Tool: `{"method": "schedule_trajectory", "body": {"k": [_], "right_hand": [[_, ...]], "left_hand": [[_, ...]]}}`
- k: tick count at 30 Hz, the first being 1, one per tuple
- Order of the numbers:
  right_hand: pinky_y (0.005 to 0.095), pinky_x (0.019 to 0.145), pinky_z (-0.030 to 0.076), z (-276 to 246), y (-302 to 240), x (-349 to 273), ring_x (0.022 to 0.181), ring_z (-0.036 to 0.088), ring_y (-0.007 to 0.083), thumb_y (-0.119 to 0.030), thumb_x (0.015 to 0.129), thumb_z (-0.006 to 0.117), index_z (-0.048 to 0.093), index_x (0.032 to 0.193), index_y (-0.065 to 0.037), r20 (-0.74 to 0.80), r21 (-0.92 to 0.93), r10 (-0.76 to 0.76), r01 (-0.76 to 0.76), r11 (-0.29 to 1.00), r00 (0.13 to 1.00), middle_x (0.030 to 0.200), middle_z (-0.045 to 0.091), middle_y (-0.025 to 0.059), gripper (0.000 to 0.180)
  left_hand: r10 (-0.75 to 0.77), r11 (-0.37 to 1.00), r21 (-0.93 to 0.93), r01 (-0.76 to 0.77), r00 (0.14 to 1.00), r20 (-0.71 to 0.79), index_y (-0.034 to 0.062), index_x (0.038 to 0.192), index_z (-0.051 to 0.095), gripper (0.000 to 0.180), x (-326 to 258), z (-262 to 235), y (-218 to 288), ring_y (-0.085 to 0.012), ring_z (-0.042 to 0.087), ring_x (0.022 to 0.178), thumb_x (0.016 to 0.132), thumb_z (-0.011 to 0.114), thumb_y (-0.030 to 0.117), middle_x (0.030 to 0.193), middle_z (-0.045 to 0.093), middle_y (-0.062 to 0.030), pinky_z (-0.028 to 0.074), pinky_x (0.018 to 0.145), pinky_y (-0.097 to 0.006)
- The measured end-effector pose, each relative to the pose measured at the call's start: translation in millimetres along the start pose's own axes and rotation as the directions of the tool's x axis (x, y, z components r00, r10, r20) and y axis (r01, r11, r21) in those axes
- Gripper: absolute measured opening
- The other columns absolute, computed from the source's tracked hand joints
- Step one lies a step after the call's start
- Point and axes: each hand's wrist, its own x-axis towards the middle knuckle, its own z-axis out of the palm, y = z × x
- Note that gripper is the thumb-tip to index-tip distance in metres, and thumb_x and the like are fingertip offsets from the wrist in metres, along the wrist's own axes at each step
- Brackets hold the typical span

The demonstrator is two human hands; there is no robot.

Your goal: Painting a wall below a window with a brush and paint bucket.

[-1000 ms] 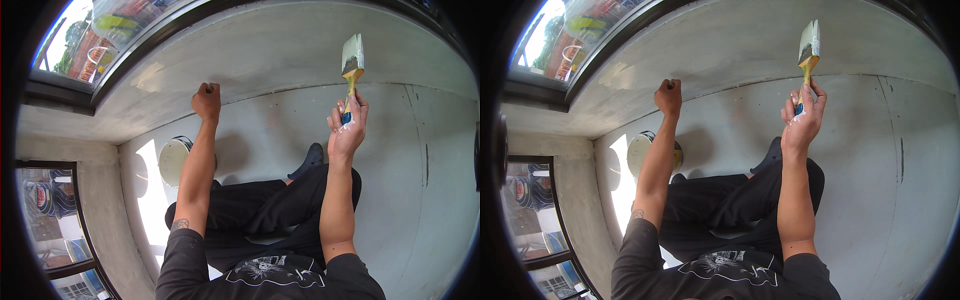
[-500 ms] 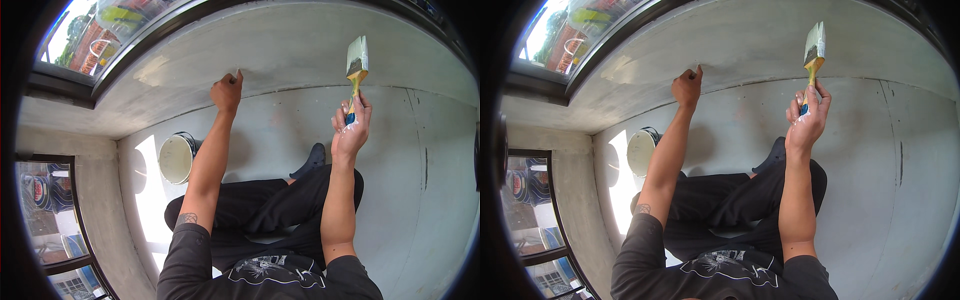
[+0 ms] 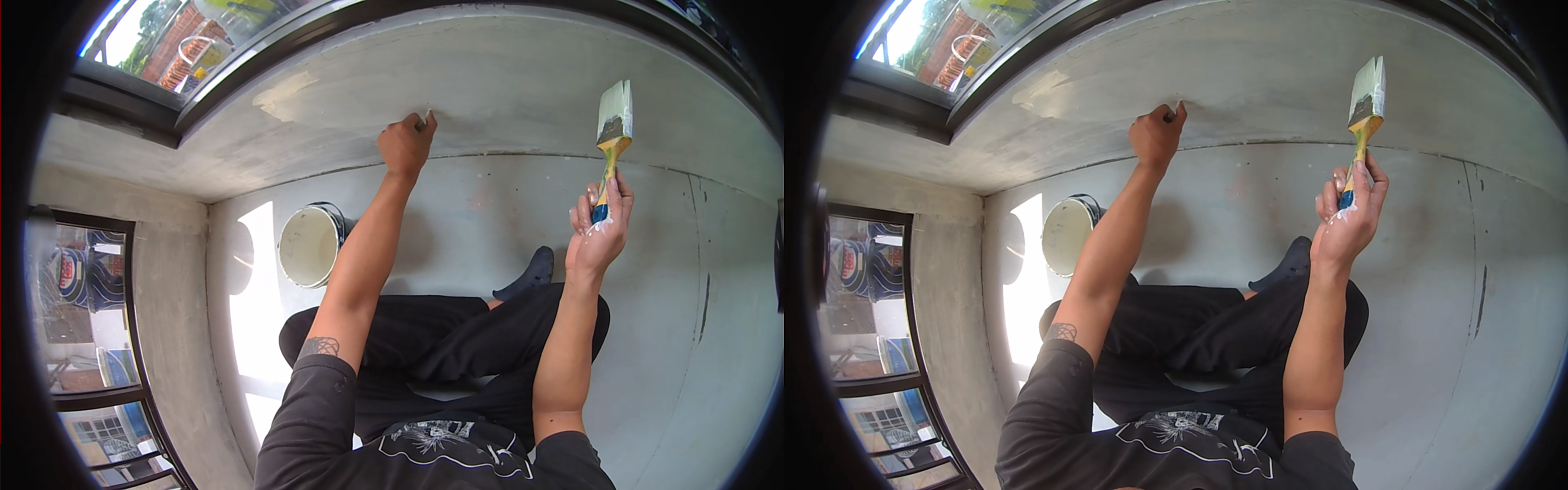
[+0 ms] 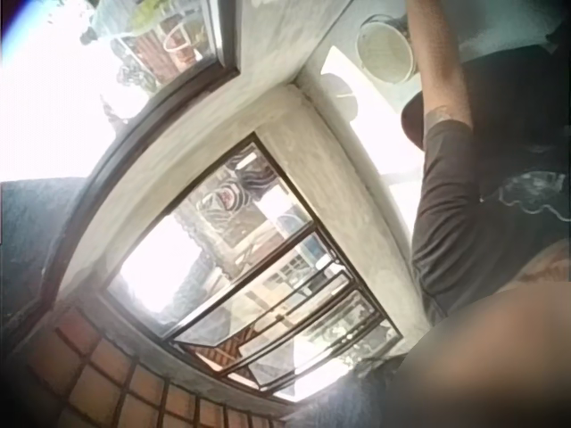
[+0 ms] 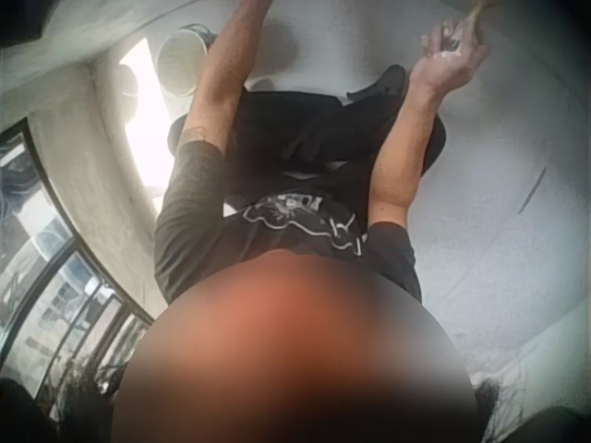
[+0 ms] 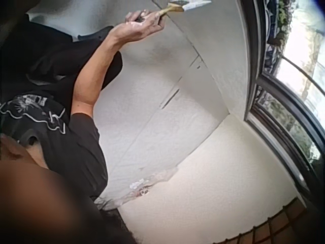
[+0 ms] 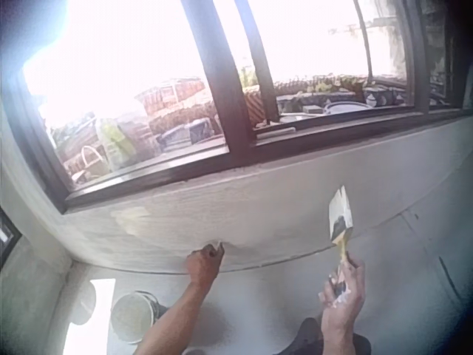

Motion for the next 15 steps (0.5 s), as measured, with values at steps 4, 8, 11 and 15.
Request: {"method": "schedule_trajectory", "body": {"k": [4,8,11,15], "right_hand": [[0.0223,0.048,0.023,1,1,-1,0.052,0.036,0.0042,-0.027,0.103,0.055,0.050,0.128,-0.007,0.011,-0.020,0.005,-0.005,1.000,1.000,0.080,0.049,0.0024,0.032],[0.0224,0.048,0.023,0,1,-1,0.052,0.035,0.0044,-0.027,0.104,0.055,0.049,0.128,-0.007,-0.002,-0.014,0.014,-0.014,1.000,1.000,0.080,0.049,0.0025,0.032],[0.0223,0.048,0.023,-2,2,0,0.051,0.035,0.0042,-0.026,0.104,0.054,0.049,0.127,-0.006,-0.004,-0.025,0.004,-0.004,1.000,1.000,0.081,0.049,0.0026,0.031],[0.0223,0.048,0.023,2,1,-3,0.051,0.035,0.0042,-0.025,0.104,0.054,0.049,0.127,-0.007,-0.010,0.004,0.015,-0.015,1.000,1.000,0.081,0.049,0.0028,0.030]], "left_hand": [[0.035,0.999,0.026,-0.035,0.999,0.006,0.0083,0.056,0.059,0.045,4,-1,-1,-0.0343,0.053,0.044,0.087,0.074,0.037,0.048,0.054,-0.0093,0.041,0.045,-0.041],[0.057,0.998,0.018,-0.057,0.998,0.011,0.0088,0.055,0.060,0.041,6,-2,3,-0.0345,0.053,0.044,0.085,0.074,0.033,0.049,0.056,-0.0101,0.041,0.044,-0.041],[0.047,0.999,0.022,-0.048,0.998,0.042,0.0081,0.055,0.061,0.039,7,1,5,-0.0356,0.054,0.045,0.084,0.073,0.031,0.050,0.057,-0.0114,0.042,0.045,-0.042],[-0.092,0.991,0.087,0.099,0.992,-0.085,0.0055,0.060,0.066,0.033,13,-1,-32,-0.0388,0.056,0.049,0.084,0.069,0.027,0.053,0.058,-0.0144,0.044,0.048,-0.044]]}}
